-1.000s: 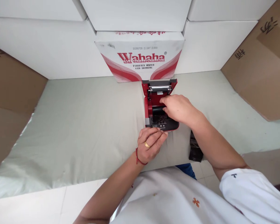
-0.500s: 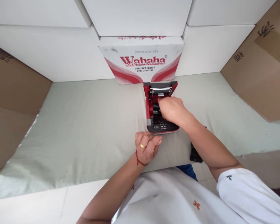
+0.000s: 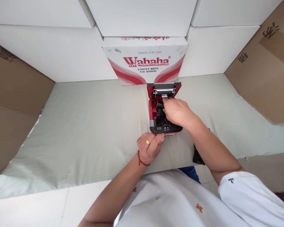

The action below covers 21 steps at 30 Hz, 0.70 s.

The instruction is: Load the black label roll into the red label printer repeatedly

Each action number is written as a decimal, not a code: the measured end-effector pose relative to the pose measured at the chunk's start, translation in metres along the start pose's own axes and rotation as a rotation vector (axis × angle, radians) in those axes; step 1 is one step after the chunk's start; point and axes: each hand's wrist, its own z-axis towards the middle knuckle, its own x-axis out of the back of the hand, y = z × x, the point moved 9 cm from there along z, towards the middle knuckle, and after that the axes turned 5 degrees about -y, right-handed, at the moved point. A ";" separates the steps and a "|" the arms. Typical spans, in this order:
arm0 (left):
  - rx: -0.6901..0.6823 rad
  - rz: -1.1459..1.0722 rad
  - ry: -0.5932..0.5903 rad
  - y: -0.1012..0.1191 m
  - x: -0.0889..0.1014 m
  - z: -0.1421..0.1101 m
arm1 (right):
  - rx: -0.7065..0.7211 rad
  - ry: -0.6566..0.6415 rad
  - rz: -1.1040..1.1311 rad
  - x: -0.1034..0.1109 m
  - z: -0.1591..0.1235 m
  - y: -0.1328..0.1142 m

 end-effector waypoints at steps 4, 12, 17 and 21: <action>0.018 -0.057 0.001 0.000 0.000 0.001 | 0.064 0.172 0.235 0.021 -0.041 0.009; 0.071 -0.131 -0.058 -0.001 0.000 0.003 | -0.078 0.257 0.938 -0.022 -0.113 0.134; 0.147 -0.237 -0.050 -0.008 0.000 -0.001 | -0.073 -0.006 0.932 -0.088 -0.088 0.128; 0.229 -0.227 0.044 -0.019 0.004 -0.009 | -0.100 0.143 0.769 -0.089 -0.087 0.137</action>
